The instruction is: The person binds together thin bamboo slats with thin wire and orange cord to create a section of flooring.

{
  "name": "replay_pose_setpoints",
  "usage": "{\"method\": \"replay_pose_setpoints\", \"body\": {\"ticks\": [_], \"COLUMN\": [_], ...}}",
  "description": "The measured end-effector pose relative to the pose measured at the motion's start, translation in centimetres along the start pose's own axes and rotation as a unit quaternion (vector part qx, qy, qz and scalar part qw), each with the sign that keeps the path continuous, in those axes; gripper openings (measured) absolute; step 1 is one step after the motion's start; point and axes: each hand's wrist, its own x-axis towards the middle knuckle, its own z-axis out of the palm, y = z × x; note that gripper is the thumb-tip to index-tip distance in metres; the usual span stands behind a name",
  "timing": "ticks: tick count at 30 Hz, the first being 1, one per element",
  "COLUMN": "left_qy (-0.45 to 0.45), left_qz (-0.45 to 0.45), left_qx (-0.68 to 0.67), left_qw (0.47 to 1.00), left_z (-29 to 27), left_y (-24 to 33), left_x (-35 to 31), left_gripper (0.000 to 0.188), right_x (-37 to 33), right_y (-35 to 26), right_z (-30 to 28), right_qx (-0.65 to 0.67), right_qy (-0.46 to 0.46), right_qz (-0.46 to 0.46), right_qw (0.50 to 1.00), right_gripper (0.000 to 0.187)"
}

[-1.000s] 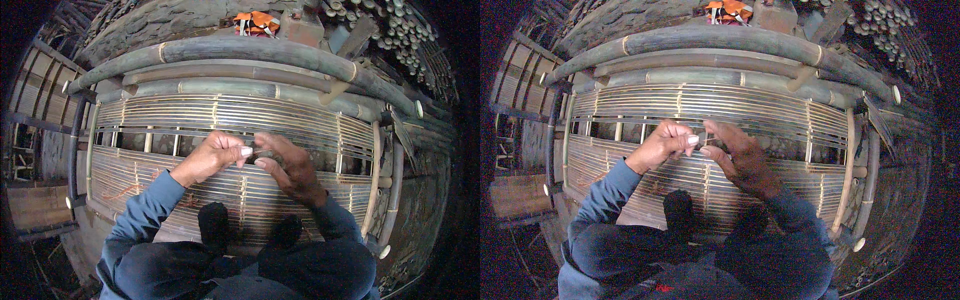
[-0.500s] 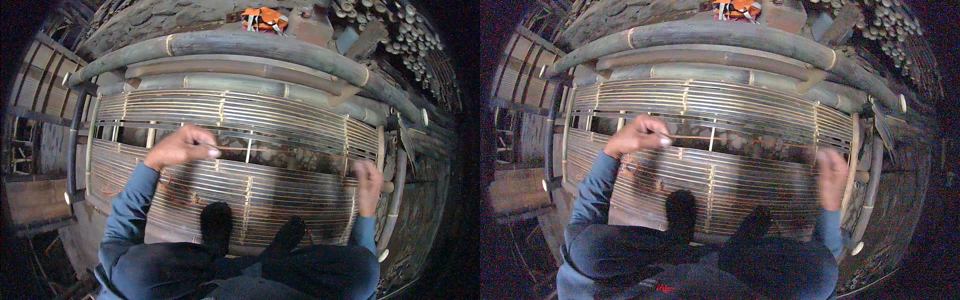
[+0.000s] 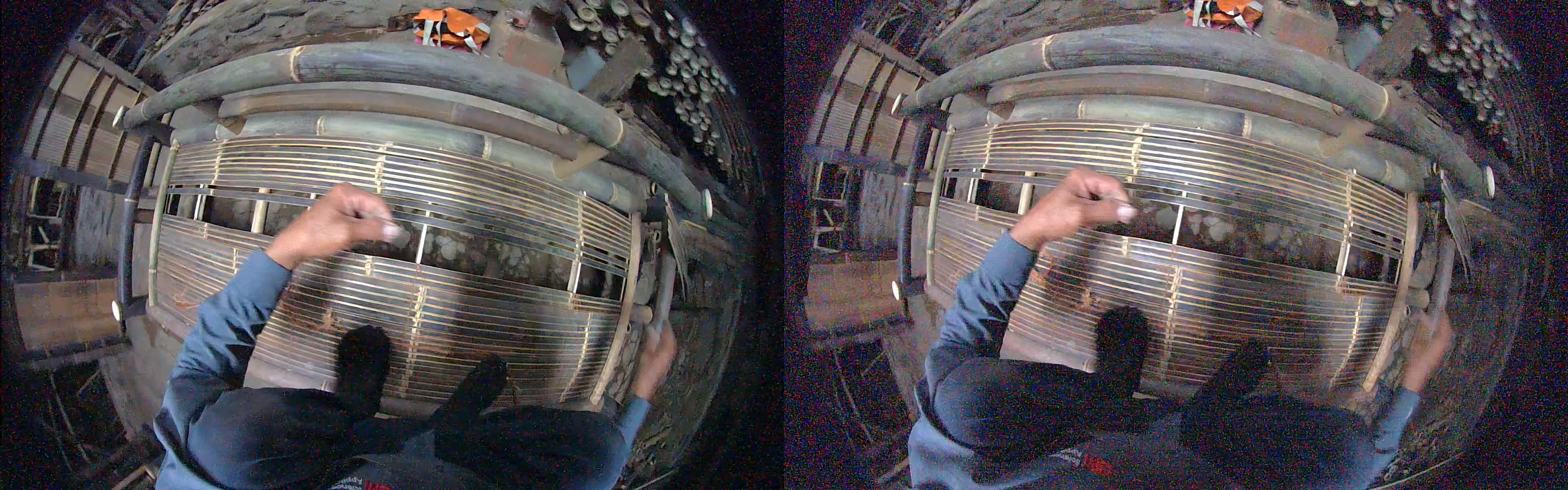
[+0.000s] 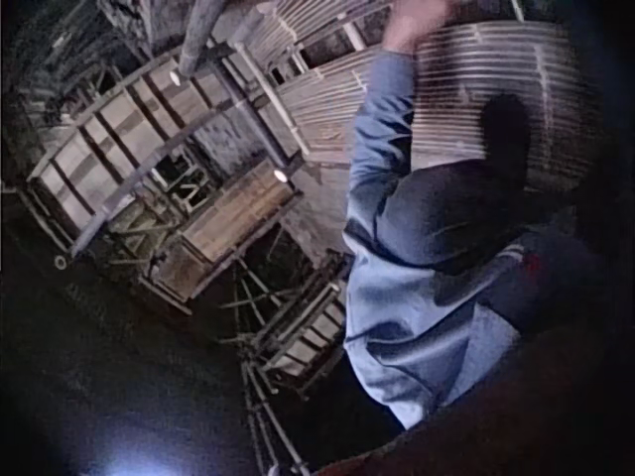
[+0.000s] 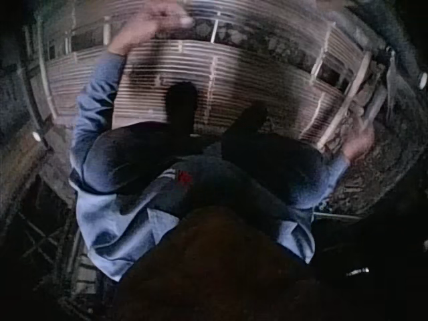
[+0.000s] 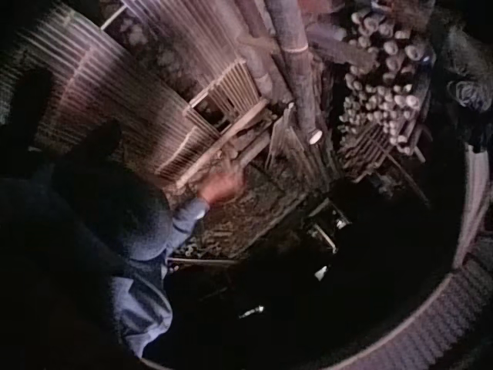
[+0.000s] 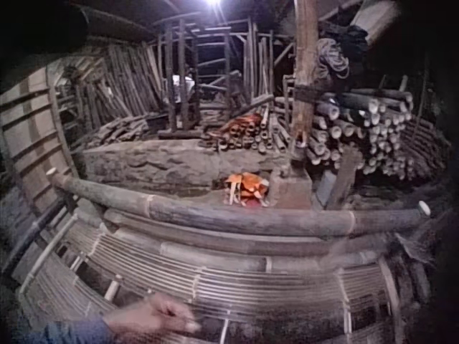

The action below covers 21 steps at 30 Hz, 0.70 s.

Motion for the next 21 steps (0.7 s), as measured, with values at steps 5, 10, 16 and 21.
{"method": "replay_pose_setpoints", "body": {"ticks": [5,10,16,21], "left_qy": [-0.072,-0.132,-0.207,-0.247], "left_qz": [0.092,0.047,-0.079,-0.07], "left_qx": [-0.068,-0.05,-0.084,-0.135], "left_qw": [0.991,0.989,0.971,0.957], "left_z": [8.6,7.5,-0.3,2.5], "left_y": [1.0,-0.1,-4.8,-6.6], "left_x": [5.6,4.2,0.3,0.3], "left_gripper": [0.019,0.021,0.018,0.016], "right_x": [-2.7,-2.0,-0.7,-1.7], "right_y": [-31.0,-31.1,-12.7,-3.5], "right_z": [7.8,5.5,-4.7,-7.8], "right_qx": [0.371,0.342,0.508,0.243], "right_qy": [-0.235,-0.382,-0.105,-0.027], "right_qz": [-0.165,-0.071,0.125,0.064], "right_qw": [0.883,0.855,0.845,0.968], "right_gripper": [0.054,0.021,0.02,0.023]}}
